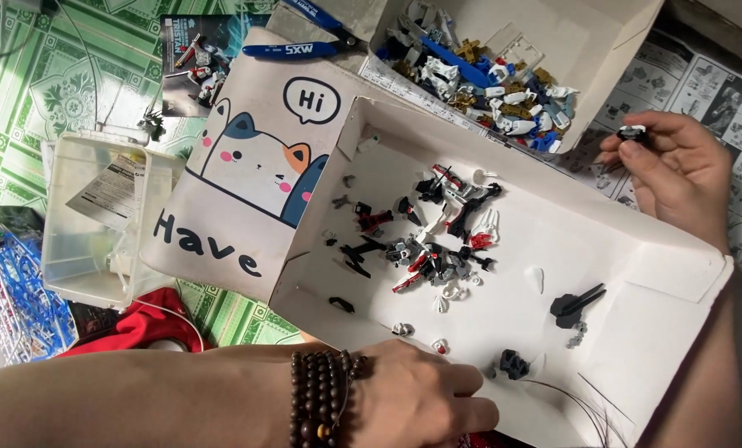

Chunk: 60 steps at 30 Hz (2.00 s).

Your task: The person assembles small plastic model kit parts by hand, following a printed instruction sheet. They pick up individual pieces from a white tray, connect them, and place the assembled sub-assemblies back into the tray.

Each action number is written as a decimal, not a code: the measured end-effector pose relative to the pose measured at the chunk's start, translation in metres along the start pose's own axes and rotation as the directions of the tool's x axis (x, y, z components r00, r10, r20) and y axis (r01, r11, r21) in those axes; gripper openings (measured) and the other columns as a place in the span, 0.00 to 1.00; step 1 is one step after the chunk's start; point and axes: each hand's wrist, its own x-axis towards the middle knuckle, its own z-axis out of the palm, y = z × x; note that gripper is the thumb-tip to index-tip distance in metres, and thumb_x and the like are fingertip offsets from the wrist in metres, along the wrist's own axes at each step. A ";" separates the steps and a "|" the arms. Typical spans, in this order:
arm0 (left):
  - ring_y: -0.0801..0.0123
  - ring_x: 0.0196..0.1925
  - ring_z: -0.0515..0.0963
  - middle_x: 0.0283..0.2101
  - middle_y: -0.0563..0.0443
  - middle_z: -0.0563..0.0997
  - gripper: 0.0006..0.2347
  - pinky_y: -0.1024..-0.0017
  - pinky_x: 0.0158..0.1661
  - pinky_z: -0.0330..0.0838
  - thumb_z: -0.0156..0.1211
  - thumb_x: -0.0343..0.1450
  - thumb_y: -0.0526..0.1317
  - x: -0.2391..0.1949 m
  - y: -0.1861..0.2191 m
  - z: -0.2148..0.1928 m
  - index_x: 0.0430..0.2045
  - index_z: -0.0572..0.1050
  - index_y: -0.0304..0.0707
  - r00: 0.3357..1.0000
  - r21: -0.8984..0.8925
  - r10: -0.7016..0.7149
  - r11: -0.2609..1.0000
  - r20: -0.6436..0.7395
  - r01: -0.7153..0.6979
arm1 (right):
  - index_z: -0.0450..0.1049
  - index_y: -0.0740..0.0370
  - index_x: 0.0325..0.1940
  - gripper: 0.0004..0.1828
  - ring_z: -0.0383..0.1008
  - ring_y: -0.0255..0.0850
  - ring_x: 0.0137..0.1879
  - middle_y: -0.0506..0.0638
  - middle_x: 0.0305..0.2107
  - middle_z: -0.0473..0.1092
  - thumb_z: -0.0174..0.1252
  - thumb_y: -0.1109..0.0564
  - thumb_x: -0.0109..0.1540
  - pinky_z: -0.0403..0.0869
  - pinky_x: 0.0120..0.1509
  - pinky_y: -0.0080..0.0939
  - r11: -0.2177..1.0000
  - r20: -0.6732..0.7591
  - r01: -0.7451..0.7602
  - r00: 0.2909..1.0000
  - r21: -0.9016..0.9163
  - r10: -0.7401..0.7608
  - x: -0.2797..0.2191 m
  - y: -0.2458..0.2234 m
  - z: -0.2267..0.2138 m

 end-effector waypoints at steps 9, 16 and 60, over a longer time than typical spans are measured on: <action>0.52 0.35 0.78 0.40 0.35 0.75 0.06 0.59 0.39 0.75 0.47 0.72 0.31 -0.008 0.001 0.008 0.39 0.68 0.26 0.940 -0.010 0.224 0.972 -0.258 -0.235 | 0.60 0.71 0.59 0.16 0.68 0.39 0.51 0.58 0.44 0.64 0.44 0.70 0.66 0.72 0.62 0.34 1.000 0.001 -0.015 1.000 -0.010 0.015 0.000 0.004 -0.004; 0.55 0.33 0.77 0.38 0.37 0.75 0.06 0.62 0.38 0.74 0.49 0.72 0.31 -0.033 0.007 0.000 0.38 0.70 0.26 0.939 0.119 0.265 0.962 -0.220 -0.244 | 0.60 0.69 0.58 0.16 0.69 0.38 0.50 0.56 0.44 0.65 0.44 0.71 0.65 0.72 0.61 0.32 0.998 0.005 -0.011 1.000 0.058 0.011 0.000 0.005 -0.004; 0.70 0.15 0.70 0.13 0.55 0.76 0.22 0.75 0.24 0.65 0.43 0.70 0.41 -0.016 -0.046 -0.036 0.55 0.62 0.19 0.917 0.856 -0.373 0.420 -0.142 0.303 | 0.60 0.69 0.58 0.16 0.69 0.39 0.51 0.56 0.44 0.65 0.45 0.71 0.66 0.72 0.59 0.33 0.998 0.034 0.024 0.999 0.062 -0.027 0.003 0.005 -0.005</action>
